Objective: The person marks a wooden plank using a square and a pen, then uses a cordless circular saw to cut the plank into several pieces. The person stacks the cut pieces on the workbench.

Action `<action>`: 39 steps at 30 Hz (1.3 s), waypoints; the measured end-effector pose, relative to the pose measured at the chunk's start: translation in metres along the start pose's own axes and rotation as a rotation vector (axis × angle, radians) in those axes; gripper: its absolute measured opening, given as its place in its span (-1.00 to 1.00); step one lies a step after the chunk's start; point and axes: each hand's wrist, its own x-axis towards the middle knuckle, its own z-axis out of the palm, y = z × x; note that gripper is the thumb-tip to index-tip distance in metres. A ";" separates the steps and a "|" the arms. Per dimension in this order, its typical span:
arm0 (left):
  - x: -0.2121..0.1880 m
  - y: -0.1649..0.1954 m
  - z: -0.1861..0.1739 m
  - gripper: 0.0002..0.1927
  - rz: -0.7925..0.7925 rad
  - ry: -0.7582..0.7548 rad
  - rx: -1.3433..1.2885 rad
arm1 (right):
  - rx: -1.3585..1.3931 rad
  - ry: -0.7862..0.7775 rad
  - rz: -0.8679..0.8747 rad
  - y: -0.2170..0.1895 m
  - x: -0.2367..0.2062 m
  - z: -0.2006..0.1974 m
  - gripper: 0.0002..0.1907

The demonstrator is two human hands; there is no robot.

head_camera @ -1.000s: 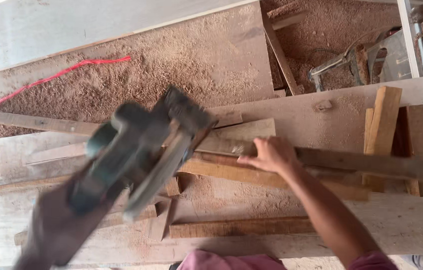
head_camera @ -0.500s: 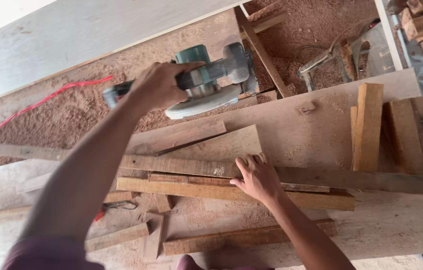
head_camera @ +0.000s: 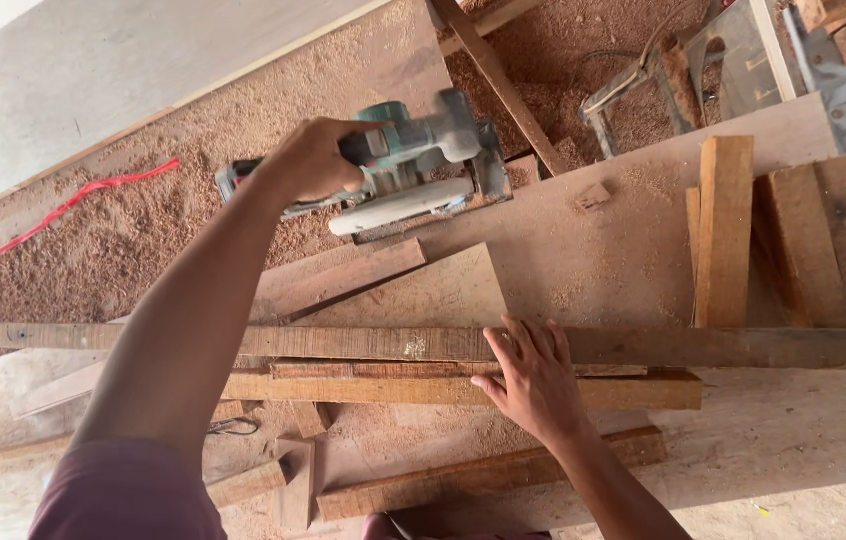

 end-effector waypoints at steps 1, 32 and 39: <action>0.002 -0.004 -0.003 -0.12 0.026 0.017 -0.048 | -0.007 0.011 -0.012 0.001 0.000 0.002 -0.26; 0.056 -0.014 -0.043 -0.41 0.083 0.304 -0.115 | -0.021 -0.050 -0.049 0.009 0.002 0.006 -0.13; 0.055 -0.029 -0.036 -0.30 0.216 0.397 -0.173 | 0.053 -0.044 -0.052 0.005 0.008 -0.004 0.02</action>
